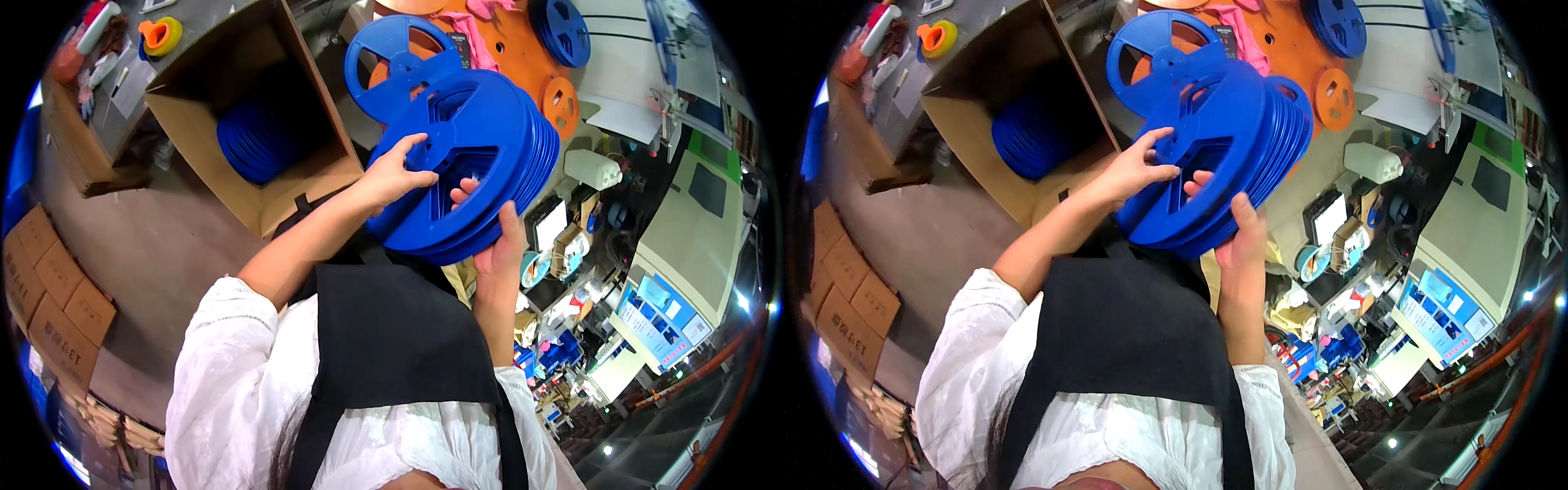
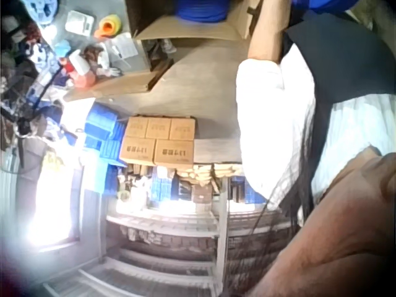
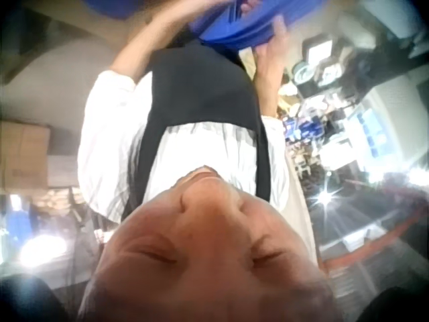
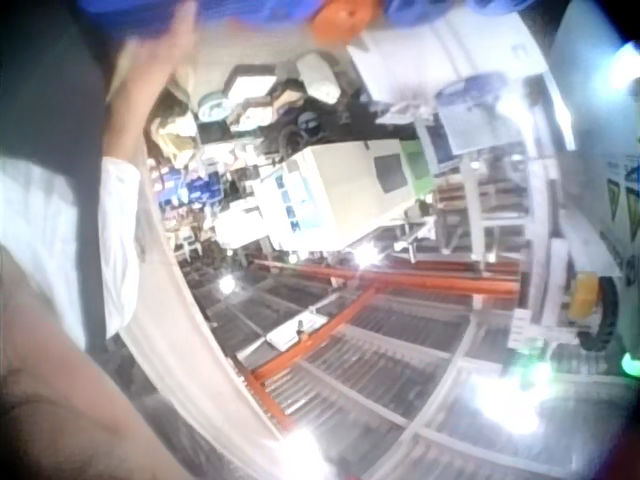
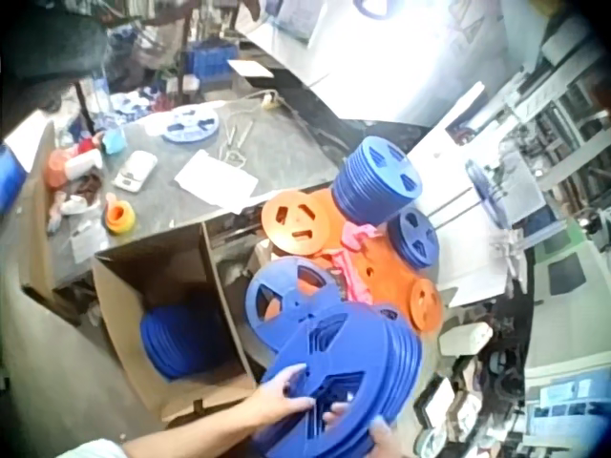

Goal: The person repeatedly picks up blue plastic spools from a cardboard box, rotates them in both hands, and places them back. The person then pours a clear liquid from a white container into a measuring cup and adds it to a machine hopper before returning to handle the spools.

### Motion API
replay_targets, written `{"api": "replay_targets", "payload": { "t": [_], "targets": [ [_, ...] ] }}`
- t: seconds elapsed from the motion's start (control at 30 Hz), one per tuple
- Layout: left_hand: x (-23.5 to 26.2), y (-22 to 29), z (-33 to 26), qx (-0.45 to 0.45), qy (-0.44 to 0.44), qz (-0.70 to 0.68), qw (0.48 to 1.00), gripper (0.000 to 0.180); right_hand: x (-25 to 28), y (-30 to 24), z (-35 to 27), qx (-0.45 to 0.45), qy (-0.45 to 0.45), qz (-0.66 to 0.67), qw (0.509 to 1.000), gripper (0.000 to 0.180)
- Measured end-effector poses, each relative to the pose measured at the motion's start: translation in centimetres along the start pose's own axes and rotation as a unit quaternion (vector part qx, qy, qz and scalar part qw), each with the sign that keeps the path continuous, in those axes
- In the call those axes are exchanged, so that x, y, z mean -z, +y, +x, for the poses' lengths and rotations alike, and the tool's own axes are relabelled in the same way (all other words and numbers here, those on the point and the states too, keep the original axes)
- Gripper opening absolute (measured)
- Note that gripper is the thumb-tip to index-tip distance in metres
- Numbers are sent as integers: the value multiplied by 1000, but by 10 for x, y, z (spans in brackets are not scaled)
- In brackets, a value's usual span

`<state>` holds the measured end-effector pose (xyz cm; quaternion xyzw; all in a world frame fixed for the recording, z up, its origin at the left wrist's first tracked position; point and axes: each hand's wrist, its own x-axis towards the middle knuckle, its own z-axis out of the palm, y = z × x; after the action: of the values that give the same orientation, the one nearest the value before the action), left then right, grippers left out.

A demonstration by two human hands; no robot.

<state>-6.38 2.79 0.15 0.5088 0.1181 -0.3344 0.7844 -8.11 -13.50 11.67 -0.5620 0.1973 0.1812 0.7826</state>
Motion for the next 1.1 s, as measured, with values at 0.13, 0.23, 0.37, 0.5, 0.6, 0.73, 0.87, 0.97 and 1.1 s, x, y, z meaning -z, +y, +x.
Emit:
{"api": "replay_targets", "payload": {
  "t": [0.13,0.23,0.37,0.5,0.6,0.73,0.87,0.97,1.1],
  "targets": [
    [39,8,-19,-56,-21,-267,962,70,26,-2,-5,-15,27,13,999,42],
    [64,16,-39,-96,-93,-434,891,67,34,-2,-8,-8,57,55,997,35],
    [79,5,-48,-46,-128,-532,836,68,48,3,-8,-9,90,91,992,28],
    [77,-3,-44,-67,-168,-582,793,69,54,5,-11,8,106,95,990,24],
    [78,-2,-45,-54,-132,-573,807,70,58,7,-13,4,103,100,990,24],
    [78,1,-40,-88,-185,-591,780,67,56,8,-16,6,104,99,990,25],
    [81,-4,-45,-83,-154,-548,818,63,59,11,-17,-2,113,96,989,27],
    [81,-8,-50,-78,-149,-527,833,62,57,13,-19,-4,120,97,988,27],
    [85,-10,-50,-74,-123,-486,862,59,63,15,-23,2,123,106,987,26]
  ]
}}
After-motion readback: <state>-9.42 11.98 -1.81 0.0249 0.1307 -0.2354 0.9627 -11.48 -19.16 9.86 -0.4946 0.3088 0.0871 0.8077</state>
